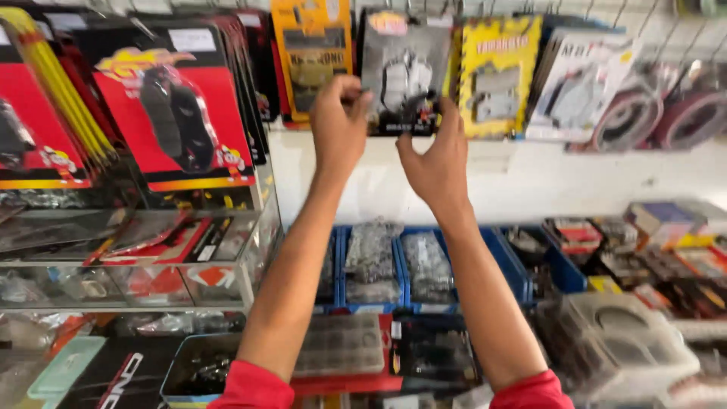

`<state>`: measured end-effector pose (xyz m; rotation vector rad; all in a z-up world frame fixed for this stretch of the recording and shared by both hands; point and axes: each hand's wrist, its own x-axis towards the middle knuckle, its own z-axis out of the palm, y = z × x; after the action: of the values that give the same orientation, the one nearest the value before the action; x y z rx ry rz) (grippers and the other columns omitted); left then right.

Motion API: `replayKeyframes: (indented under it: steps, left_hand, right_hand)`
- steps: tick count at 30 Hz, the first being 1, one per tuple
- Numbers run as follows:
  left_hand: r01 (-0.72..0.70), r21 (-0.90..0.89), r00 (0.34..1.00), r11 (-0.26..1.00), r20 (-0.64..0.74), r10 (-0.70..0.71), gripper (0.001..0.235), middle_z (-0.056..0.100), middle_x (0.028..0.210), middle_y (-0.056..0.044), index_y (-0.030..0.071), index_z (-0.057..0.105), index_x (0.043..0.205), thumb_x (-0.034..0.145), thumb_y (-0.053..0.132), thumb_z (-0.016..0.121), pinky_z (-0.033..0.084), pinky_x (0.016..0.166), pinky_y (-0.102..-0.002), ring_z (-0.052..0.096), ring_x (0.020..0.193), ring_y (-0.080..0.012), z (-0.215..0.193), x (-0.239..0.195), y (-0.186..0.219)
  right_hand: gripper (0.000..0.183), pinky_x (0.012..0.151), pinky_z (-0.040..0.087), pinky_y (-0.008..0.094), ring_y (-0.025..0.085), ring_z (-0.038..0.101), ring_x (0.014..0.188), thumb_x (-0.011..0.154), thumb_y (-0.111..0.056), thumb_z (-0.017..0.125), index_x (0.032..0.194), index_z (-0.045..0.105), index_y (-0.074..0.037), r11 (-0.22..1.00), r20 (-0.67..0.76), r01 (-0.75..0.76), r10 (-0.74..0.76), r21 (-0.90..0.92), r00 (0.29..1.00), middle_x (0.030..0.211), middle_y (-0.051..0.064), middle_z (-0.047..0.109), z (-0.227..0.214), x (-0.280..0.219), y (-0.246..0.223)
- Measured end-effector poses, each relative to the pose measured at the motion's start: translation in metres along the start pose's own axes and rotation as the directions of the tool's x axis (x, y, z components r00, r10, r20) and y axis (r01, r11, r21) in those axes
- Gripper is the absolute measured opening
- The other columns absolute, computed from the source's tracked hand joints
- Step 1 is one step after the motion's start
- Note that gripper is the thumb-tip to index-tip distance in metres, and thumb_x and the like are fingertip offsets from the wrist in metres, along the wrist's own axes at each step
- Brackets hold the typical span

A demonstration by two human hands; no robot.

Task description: The person picks up packaged brake pads from a glass counter and places them onto a wall-mounted display rack. They repeatedly handle the packages, turning them over to check the back, and stack them on the counter before hanging them on hooks.

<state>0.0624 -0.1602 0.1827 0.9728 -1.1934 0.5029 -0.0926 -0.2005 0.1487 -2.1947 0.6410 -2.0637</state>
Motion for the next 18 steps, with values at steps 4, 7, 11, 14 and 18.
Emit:
replayKeyframes:
  steps: [4, 7, 11, 14, 18]
  left_hand:
    - [0.204, -0.253, 0.961, 0.946, 0.237, -0.144, 0.017, 0.072, 0.089, -0.007, 0.0, 0.065, 0.109, 0.095, 0.008, 0.069, 0.05, 0.054, -0.025, 0.062, 0.063, -0.0111, -0.024, 0.011, 0.017]
    - [0.464, -0.419, 0.87, 0.781, 0.379, -0.314, 0.021, 0.072, 0.088, -0.005, 0.001, 0.068, 0.112, 0.092, 0.006, 0.073, 0.05, 0.063, -0.021, 0.061, 0.072, -0.0093, -0.032, 0.014, 0.017]
    - [0.439, -0.524, 0.874, 0.729, 0.437, -0.212, 0.018, 0.071, 0.087, -0.003, 0.0, 0.068, 0.112, 0.095, 0.004, 0.073, 0.045, 0.064, -0.018, 0.058, 0.072, -0.0059, -0.048, 0.012, 0.031]
    - [0.42, -0.536, 0.877, 0.732, 0.449, -0.175, 0.017, 0.07, 0.09, -0.002, 0.001, 0.067, 0.112, 0.096, 0.004, 0.072, 0.047, 0.066, -0.017, 0.058, 0.075, -0.0051, -0.067, 0.005, 0.056]
    - [0.397, -0.572, 0.883, 0.718, 0.452, -0.127, 0.02, 0.069, 0.092, -0.003, 0.0, 0.065, 0.114, 0.096, 0.005, 0.072, 0.048, 0.07, -0.017, 0.06, 0.079, -0.0056, -0.087, 0.005, 0.085]
  right_hand:
    - [0.066, 0.061, 0.052, 0.03, 0.021, 0.062, 0.084, 0.086, 0.0, 0.075, 0.142, 0.04, 0.002, 0.999, -0.04, -0.006, 0.008, 0.046, 0.999, 0.114, 0.017, 0.063, -0.018, 0.005, -0.011]
    - [0.058, 0.065, 0.048, 0.026, 0.014, 0.057, 0.08, 0.099, 0.004, 0.069, 0.146, 0.036, -0.005, 0.984, 0.002, -0.047, 0.047, 0.172, 0.999, 0.106, 0.01, 0.06, -0.038, 0.011, -0.012]
    - [0.038, 0.083, 0.051, 0.024, 0.011, 0.058, 0.093, 0.1, 0.008, 0.062, 0.134, 0.051, -0.005, 0.795, 0.249, -0.316, 0.214, 0.518, 0.945, 0.11, 0.007, 0.065, -0.07, 0.02, -0.032]
    - [0.026, 0.087, 0.051, 0.026, 0.011, 0.059, 0.095, 0.101, 0.008, 0.054, 0.123, 0.053, -0.007, 0.681, 0.348, -0.381, 0.194, 0.625, 0.917, 0.112, 0.005, 0.064, -0.087, 0.02, -0.042]
    - [0.024, 0.088, 0.045, 0.031, 0.012, 0.052, 0.096, 0.106, 0.004, 0.048, 0.123, 0.05, -0.013, 0.548, 0.375, -0.367, 0.101, 0.752, 0.921, 0.12, 0.003, 0.062, -0.101, 0.021, -0.053]
